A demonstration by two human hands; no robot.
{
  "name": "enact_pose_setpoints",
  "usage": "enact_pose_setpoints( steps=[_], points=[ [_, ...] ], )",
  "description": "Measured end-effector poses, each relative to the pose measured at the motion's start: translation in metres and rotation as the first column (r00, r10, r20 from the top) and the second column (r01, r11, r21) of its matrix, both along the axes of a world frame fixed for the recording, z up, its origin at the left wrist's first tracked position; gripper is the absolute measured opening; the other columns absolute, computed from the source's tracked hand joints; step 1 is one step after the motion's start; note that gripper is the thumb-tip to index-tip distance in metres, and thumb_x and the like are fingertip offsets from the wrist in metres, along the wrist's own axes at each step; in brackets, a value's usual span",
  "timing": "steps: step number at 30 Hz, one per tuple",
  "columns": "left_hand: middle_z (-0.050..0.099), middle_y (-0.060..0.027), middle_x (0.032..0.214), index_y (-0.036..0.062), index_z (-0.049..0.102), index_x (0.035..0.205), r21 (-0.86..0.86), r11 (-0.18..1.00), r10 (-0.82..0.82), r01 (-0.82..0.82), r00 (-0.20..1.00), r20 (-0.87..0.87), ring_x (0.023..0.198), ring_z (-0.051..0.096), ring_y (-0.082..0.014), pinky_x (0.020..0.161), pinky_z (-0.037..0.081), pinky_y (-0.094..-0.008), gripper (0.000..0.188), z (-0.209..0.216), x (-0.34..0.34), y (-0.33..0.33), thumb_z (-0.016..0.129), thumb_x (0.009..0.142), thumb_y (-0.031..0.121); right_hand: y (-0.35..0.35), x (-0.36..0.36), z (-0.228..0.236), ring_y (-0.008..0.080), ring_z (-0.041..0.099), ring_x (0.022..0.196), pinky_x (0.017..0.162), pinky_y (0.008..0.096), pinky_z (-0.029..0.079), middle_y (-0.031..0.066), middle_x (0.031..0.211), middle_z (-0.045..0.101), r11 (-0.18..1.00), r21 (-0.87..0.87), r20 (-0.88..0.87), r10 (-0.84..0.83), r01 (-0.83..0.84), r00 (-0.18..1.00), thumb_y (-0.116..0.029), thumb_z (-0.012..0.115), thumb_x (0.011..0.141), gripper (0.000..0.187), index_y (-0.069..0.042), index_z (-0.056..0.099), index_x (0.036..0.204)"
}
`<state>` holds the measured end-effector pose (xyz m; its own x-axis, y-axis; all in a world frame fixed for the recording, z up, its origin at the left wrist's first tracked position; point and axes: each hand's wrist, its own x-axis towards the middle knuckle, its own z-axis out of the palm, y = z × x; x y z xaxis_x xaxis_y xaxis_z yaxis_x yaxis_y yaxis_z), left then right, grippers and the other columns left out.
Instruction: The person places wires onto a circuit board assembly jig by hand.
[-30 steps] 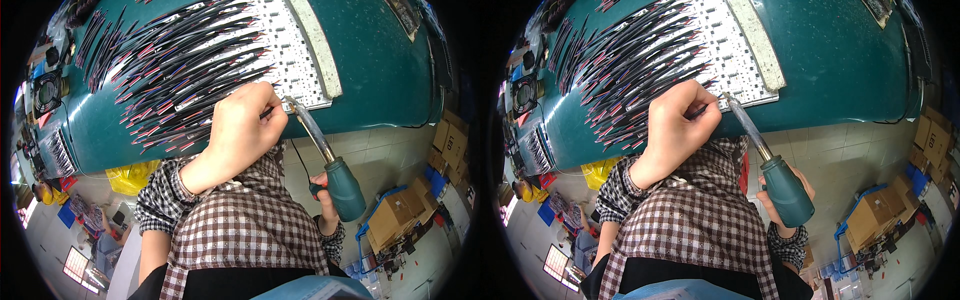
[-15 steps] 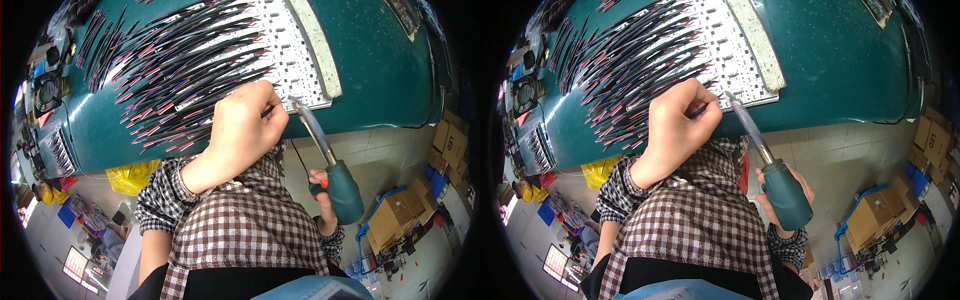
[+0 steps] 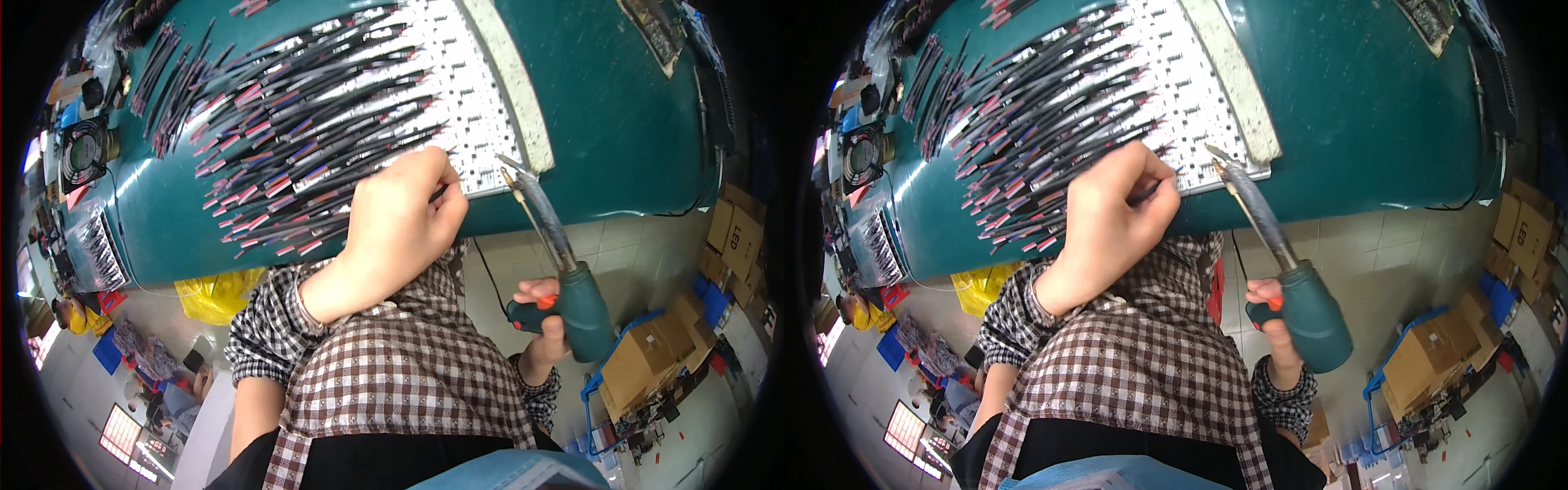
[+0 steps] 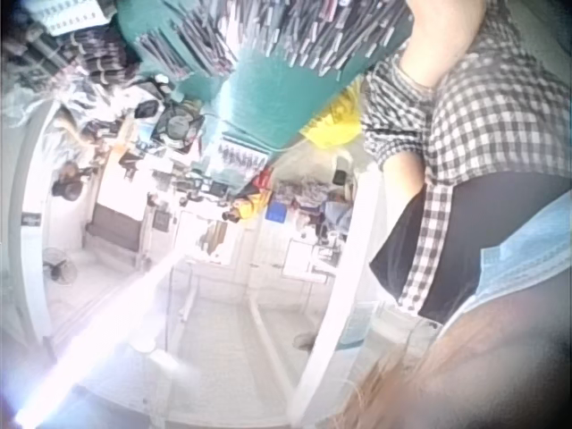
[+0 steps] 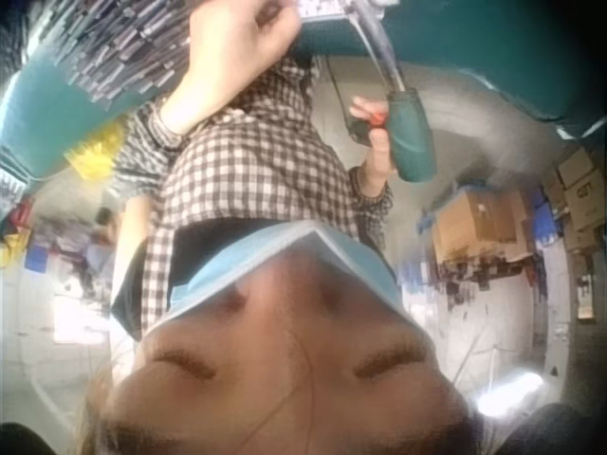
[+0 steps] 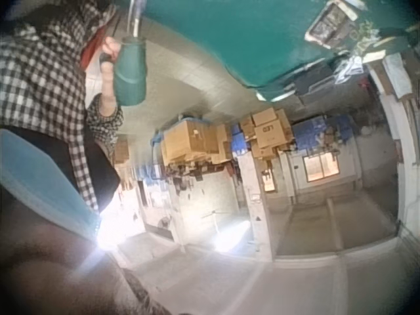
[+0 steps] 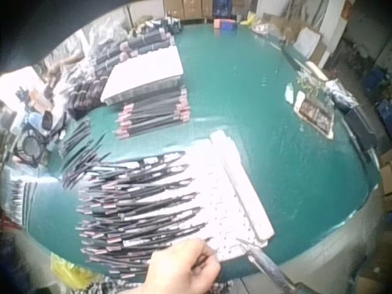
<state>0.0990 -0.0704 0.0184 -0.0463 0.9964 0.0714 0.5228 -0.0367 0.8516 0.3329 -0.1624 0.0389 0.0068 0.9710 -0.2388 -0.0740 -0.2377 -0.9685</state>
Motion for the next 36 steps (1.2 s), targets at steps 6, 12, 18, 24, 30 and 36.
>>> enact_pose_setpoints(
  steps=[6,12,18,24,30,36],
  points=[
    [0.063,-0.0154,0.11,0.005,0.065,0.115,-0.288,0.883,-0.416,0.37,0.902,-0.117,0.096,0.066,-0.0329,0.083,0.055,-0.0379,0.031,0.067,-0.065,0.001,0.074,0.086,0.011,0.048,0.039,-0.041,0.0251,0.067,0.088,0.058,0.0341,0.063,0.0124,0.097,0.063,0.964,0.144,-0.358,-0.161,0.225,0.92,-0.052,0.053,0.099,0.07,0.01,0.045,0.13],
    [0.061,-0.0128,0.122,0.0084,0.065,0.112,0.157,0.762,-0.48,0.628,0.712,-0.513,0.113,0.061,-0.0339,0.093,0.051,-0.0433,0.031,0.066,-0.076,0.12,0.072,0.082,0.006,0.122,0.058,-0.05,0.0205,0.063,0.089,0.062,0.0335,0.062,0.008,0.096,0.06,0.965,0.136,-0.81,-0.022,0.225,0.586,-0.049,0.056,0.099,0.061,0.0,0.047,0.134],
    [0.063,-0.0094,0.113,0.0094,0.069,0.111,0.094,0.442,-0.705,0.892,0.41,-0.579,0.107,0.062,-0.0307,0.102,0.045,-0.0441,0.033,0.021,-0.042,0.199,0.074,0.079,0.012,0.156,0.058,-0.068,0.0191,0.063,0.09,0.066,0.0322,0.062,0.0065,0.098,0.061,0.97,0.101,-0.9,-0.005,0.22,0.435,-0.046,0.062,0.097,0.057,-0.003,0.049,0.132],
    [0.068,-0.0105,0.09,0.0079,0.074,0.089,0.126,0.222,-0.793,0.967,0.254,-0.554,0.092,0.068,-0.032,0.081,0.053,-0.0464,0.016,0.014,-0.009,0.224,0.07,0.076,0.016,0.154,0.067,-0.071,0.0137,0.054,0.084,0.066,0.0312,0.051,0.0024,0.094,0.055,0.977,0.137,-0.953,0.085,0.164,0.292,-0.038,0.067,0.096,0.049,-0.005,0.049,0.129],
    [0.065,-0.008,0.103,0.0075,0.073,0.094,-0.074,0.233,-0.858,0.97,0.17,-0.484,0.107,0.065,-0.0318,0.097,0.046,-0.0628,0.018,-0.007,0.042,0.246,0.07,0.08,0.018,0.156,0.063,-0.066,0.0121,0.055,0.085,0.067,0.0255,0.051,0.001,0.092,0.052,0.981,0.148,-0.932,0.096,0.128,0.349,-0.029,0.067,0.097,0.047,-0.005,0.047,0.131],
    [0.067,-0.0127,0.11,0.0111,0.073,0.104,0.154,0.499,-0.725,0.853,0.508,-0.466,0.102,0.067,-0.0349,0.085,0.056,-0.0453,0.023,0.025,-0.012,0.217,0.069,0.083,0.019,0.149,0.077,-0.063,0.0113,0.052,0.084,0.065,0.0243,0.048,0.0005,0.09,0.05,0.973,0.144,-0.927,0.069,0.181,0.368,-0.027,0.069,0.096,0.048,-0.003,0.048,0.132]
  ],
)
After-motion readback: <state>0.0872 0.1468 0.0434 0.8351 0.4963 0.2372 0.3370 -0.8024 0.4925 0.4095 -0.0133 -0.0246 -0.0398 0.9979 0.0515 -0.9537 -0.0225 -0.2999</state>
